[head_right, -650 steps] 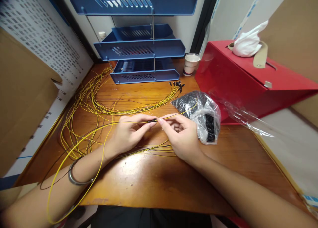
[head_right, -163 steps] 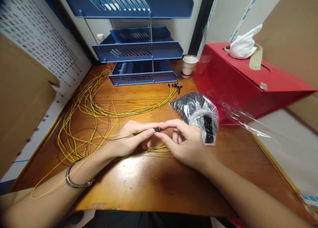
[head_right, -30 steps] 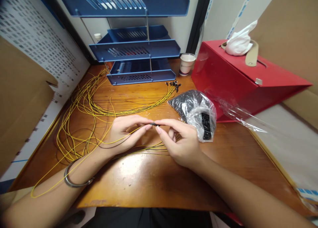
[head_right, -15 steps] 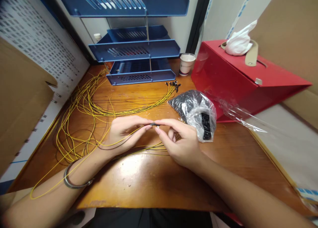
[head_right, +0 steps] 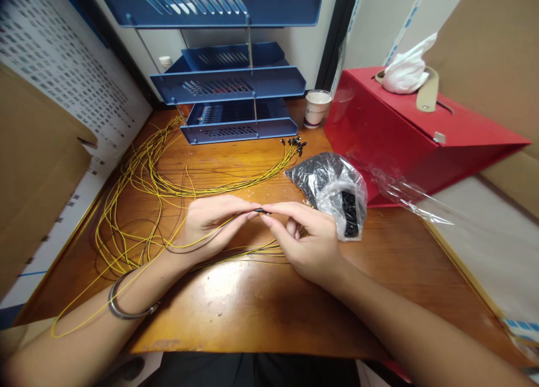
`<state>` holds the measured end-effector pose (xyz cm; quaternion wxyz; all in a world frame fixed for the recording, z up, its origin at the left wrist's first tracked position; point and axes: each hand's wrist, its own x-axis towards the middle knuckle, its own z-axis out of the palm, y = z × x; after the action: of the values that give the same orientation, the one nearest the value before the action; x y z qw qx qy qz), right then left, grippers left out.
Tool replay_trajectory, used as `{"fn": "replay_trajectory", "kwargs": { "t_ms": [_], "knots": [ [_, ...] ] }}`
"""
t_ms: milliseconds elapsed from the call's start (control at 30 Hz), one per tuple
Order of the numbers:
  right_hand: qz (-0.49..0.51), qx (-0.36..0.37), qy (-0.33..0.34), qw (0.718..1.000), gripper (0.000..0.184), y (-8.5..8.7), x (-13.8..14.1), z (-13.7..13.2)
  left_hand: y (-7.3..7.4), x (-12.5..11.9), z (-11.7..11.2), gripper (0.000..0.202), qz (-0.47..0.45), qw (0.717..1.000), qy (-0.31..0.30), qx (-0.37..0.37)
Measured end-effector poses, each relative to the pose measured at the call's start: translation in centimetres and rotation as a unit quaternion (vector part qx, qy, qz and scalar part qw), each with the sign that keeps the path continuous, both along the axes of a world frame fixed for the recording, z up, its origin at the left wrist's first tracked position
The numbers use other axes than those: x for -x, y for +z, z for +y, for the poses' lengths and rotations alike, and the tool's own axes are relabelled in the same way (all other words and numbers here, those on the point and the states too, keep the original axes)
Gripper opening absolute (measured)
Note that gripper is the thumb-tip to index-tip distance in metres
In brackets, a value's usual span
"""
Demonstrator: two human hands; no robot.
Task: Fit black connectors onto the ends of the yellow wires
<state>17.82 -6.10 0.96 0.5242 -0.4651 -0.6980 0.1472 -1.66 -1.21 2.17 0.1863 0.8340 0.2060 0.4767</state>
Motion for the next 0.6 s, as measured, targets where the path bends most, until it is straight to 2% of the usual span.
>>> {"fn": "replay_trajectory", "kwargs": {
  "t_ms": [200,300,367,467,600],
  "knots": [
    [-0.009,-0.009,-0.004,1.000,0.012,0.1,0.0,-0.1,0.0,0.0,-0.1,0.015,-0.002,1.000,0.004,0.027],
    [-0.012,-0.010,-0.015,1.000,0.012,0.2,0.0,0.0,0.1,-0.2,-0.3,0.012,-0.020,0.993,0.013,0.118],
    [-0.012,-0.012,-0.021,1.000,0.011,0.4,-0.1,0.1,0.1,-0.4,-0.3,0.012,-0.050,0.973,0.013,0.224],
    [-0.016,-0.028,-0.022,0.999,0.011,0.6,-0.2,0.1,0.1,-0.7,-0.1,0.020,-0.114,0.922,0.007,0.369],
    [-0.031,-0.056,0.000,0.998,0.014,0.7,-0.5,0.1,-0.2,-0.7,0.9,0.037,-0.189,0.875,-0.002,0.446]
  ]
}}
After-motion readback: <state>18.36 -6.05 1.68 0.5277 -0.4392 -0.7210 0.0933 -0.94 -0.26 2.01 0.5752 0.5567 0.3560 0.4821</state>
